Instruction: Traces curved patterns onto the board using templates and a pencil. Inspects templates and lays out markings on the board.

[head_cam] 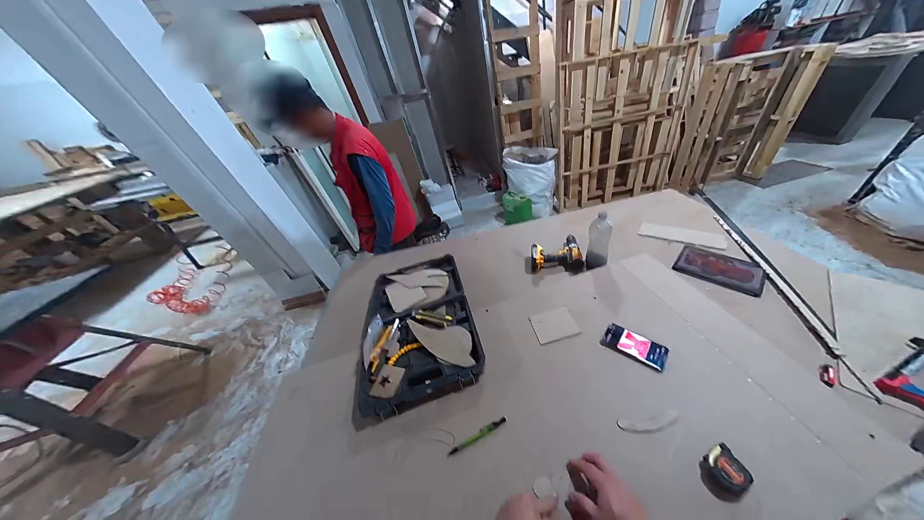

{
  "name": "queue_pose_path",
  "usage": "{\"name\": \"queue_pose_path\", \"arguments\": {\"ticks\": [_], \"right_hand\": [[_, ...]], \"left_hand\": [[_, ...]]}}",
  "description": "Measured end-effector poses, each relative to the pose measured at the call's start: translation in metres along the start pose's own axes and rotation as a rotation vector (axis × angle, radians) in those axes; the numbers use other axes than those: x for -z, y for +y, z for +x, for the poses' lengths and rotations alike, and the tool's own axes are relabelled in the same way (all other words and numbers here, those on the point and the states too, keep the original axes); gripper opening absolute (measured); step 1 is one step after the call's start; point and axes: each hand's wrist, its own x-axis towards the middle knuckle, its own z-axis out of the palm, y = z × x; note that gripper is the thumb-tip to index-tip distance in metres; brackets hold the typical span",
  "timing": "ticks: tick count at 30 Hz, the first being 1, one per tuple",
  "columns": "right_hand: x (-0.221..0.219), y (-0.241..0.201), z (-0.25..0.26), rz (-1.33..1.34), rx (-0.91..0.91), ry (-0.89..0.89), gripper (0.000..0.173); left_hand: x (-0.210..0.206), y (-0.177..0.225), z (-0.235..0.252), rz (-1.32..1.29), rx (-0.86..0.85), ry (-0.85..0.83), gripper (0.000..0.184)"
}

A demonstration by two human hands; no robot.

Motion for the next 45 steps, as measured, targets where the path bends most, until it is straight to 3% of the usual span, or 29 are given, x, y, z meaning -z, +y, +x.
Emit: {"name": "queue_pose_path", "arguments": {"ticks": [5, 10, 14, 22, 31, 45], "right_hand": [[0.013, -0.012, -0.004, -0.123, -0.019, -0.11, 0.045], [-0.001, -0.002, 0.0, -0.129, 0.02, -0.018, 0.042], [-0.005, 0.004, 0.003, -0.188, 0.059, 0.017, 0.041], [-0.01, 0.008, 0.003, -0.214, 0.124, 0.107, 0.037], [-0.01, 0.01, 0.003, -0.209, 0.147, 0.128, 0.036], [-0.01, 0.009, 0.003, -0.182, 0.119, 0.1, 0.037]], "left_hand": [[-0.006, 0.001, -0.003, 0.067, 0.008, 0.023, 0.044], [-0.041, -0.019, 0.01, 0.178, -0.177, 0.38, 0.04], [-0.041, -0.021, 0.02, 0.127, -0.21, 0.427, 0.034], [-0.069, -0.025, 0.024, 0.069, -0.265, 0.73, 0.027], [-0.083, -0.025, 0.02, 0.135, -0.315, 0.805, 0.032], [-0.08, -0.033, 0.017, 0.118, -0.362, 0.742, 0.035]]}}
